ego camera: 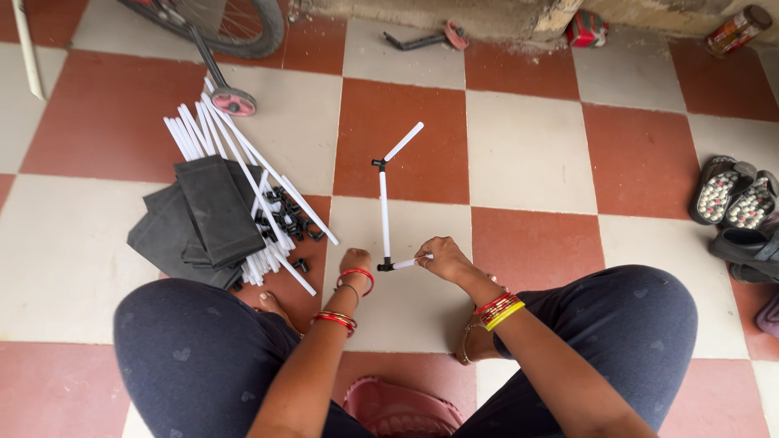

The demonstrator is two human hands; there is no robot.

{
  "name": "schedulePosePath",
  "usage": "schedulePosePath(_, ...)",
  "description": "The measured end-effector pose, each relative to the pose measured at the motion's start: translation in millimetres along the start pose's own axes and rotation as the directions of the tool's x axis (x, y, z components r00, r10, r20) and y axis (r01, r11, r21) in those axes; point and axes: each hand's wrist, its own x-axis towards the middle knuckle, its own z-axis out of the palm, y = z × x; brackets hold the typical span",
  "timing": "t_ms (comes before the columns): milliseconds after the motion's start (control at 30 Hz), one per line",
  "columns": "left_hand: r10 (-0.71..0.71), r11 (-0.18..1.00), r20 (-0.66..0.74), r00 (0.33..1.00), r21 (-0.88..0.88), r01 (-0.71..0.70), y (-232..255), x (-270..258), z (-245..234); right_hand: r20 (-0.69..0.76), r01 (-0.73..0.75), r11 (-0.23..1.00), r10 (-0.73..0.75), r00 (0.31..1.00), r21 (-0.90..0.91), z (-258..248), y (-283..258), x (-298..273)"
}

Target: The person assembles a rack by hand, connecting white tubes with black plastic joints while sitting on the floor.

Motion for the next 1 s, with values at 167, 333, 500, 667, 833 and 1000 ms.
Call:
schedulePosePath(167, 0.167, 0.985, -0.004, 0.986, 0.052, -0.167, 15.5, 11.4, -59.5, 0.022, 0.119, 0.991, -0.120, 0.993, 0.062, -26.5, -24.9, -15.9)
schedulePosePath(333, -0.046, 0.992, 0.208, 0.977, 0.124, 0.020, 41.9, -7.6, -87.9, 0.018, 0.211, 0.970, -0.215, 0.976, 0.118, -44.1, -41.2, -25.3)
schedulePosePath(500, -0.085, 0.893, 0.507, 0.858, -0.342, 0.291, 50.3, -26.8, -86.7, 0.014, 0.220, 0.956, -0.228, 0.974, 0.195, -48.7, -46.7, -33.5)
schedulePosePath(667, -0.031, 0.859, 0.414, 0.910, -0.454, 0.236, 39.8, -27.9, -91.2, 0.060, 0.172, 0.941, -0.197, 0.979, 0.292, -42.0, -47.7, -35.2)
schedulePosePath(833, 0.010, 0.898, 0.282, 0.959, -0.425, 0.116, 59.3, -52.0, -110.8, -0.024, 0.275, 0.937, -0.276, 0.961, 0.215, -44.0, -61.4, -50.0)
schedulePosePath(1000, 0.019, 0.878, 0.257, 0.966, -0.467, 0.107, 77.9, -67.6, -126.0, -0.198, 0.398, 0.871, -0.461, 0.865, -0.290, -41.8, -67.7, -59.6)
